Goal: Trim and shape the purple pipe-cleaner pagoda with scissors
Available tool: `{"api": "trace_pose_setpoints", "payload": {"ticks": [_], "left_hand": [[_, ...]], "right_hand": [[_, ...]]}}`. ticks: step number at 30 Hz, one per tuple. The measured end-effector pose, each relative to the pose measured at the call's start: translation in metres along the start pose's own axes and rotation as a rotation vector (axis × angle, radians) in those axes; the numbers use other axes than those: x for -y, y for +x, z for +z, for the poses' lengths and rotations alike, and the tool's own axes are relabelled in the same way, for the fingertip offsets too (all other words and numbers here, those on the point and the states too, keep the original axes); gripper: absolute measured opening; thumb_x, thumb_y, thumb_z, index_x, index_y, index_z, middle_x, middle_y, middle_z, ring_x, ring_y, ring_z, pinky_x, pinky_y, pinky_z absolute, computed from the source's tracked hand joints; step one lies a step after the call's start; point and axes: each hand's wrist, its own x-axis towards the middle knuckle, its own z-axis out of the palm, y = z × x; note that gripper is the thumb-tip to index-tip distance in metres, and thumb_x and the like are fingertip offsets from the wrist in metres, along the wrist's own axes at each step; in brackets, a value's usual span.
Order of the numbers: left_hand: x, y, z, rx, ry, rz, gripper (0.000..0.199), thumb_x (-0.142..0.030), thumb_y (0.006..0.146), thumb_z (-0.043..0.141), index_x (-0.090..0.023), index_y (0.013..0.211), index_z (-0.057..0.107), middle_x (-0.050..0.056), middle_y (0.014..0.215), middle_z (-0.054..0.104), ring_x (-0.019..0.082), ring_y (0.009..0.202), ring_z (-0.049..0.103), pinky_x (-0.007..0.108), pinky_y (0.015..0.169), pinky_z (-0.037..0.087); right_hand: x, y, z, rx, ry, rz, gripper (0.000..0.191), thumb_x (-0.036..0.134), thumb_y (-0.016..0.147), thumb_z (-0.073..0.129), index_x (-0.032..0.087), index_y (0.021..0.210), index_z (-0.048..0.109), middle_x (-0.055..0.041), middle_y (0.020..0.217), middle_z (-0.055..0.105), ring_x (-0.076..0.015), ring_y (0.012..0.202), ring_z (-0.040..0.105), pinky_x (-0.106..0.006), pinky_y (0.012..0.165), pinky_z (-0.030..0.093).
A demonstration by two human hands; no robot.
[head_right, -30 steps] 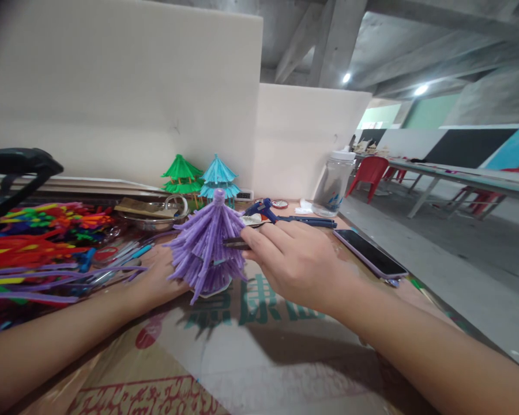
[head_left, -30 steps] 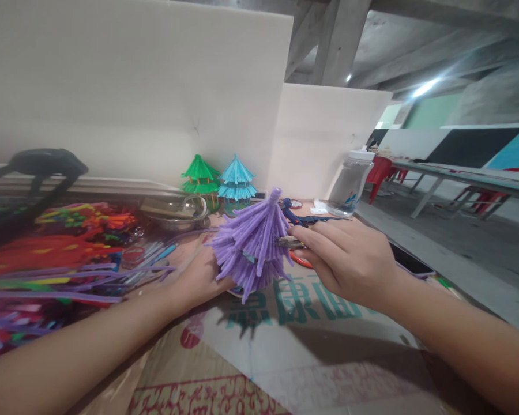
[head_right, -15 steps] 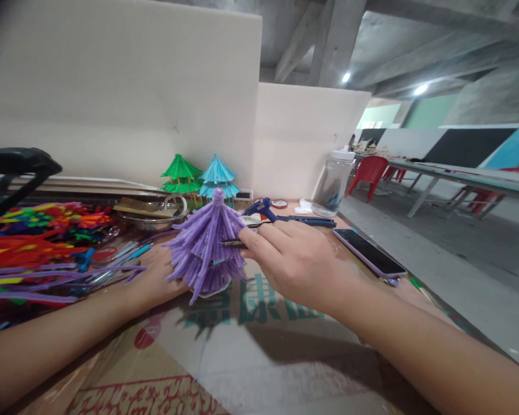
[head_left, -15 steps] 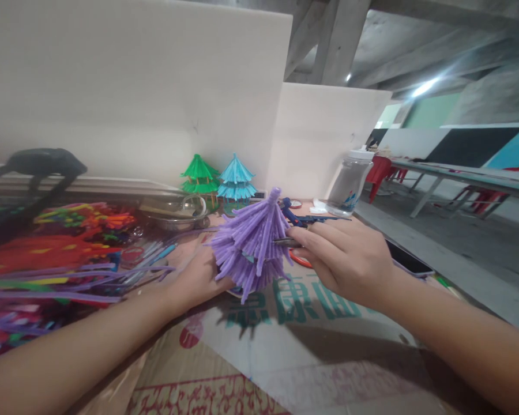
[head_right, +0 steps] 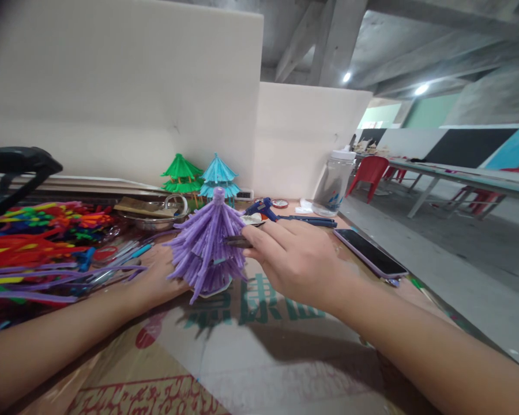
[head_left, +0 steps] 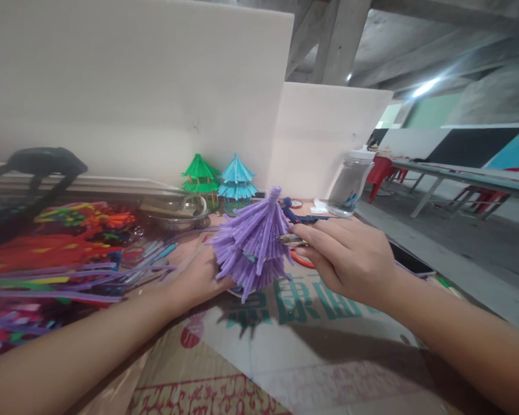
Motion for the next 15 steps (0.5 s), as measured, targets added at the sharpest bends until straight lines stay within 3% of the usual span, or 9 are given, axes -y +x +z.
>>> {"api": "trace_pose_setpoints", "payload": {"ticks": [7, 15], "left_hand": [[0.0008, -0.0001, -0.0018, 0.011, 0.008, 0.019, 0.033, -0.041, 0.102, 0.064, -0.022, 0.125, 0.080, 0.013, 0.126, 0.083, 0.035, 0.131, 0.075, 0.053, 0.123, 0.057], [0.0062, -0.0047, 0.0016, 0.022, 0.035, 0.027, 0.050, -0.040, 0.103, 0.067, -0.023, 0.149, 0.070, 0.014, 0.144, 0.078, 0.035, 0.138, 0.073, 0.054, 0.125, 0.056]], "right_hand": [[0.0019, 0.0002, -0.0006, 0.023, 0.003, -0.005, 0.026, 0.022, 0.117, 0.049, 0.014, 0.121, 0.074, -0.0073, 0.086, 0.081, -0.0193, 0.076, 0.071, -0.033, 0.067, 0.048], [0.0017, -0.0017, -0.0010, 0.016, 0.010, -0.025, 0.022, 0.024, 0.117, 0.054, 0.015, 0.124, 0.073, -0.0047, 0.083, 0.077, -0.0181, 0.074, 0.067, -0.033, 0.068, 0.046]]}}
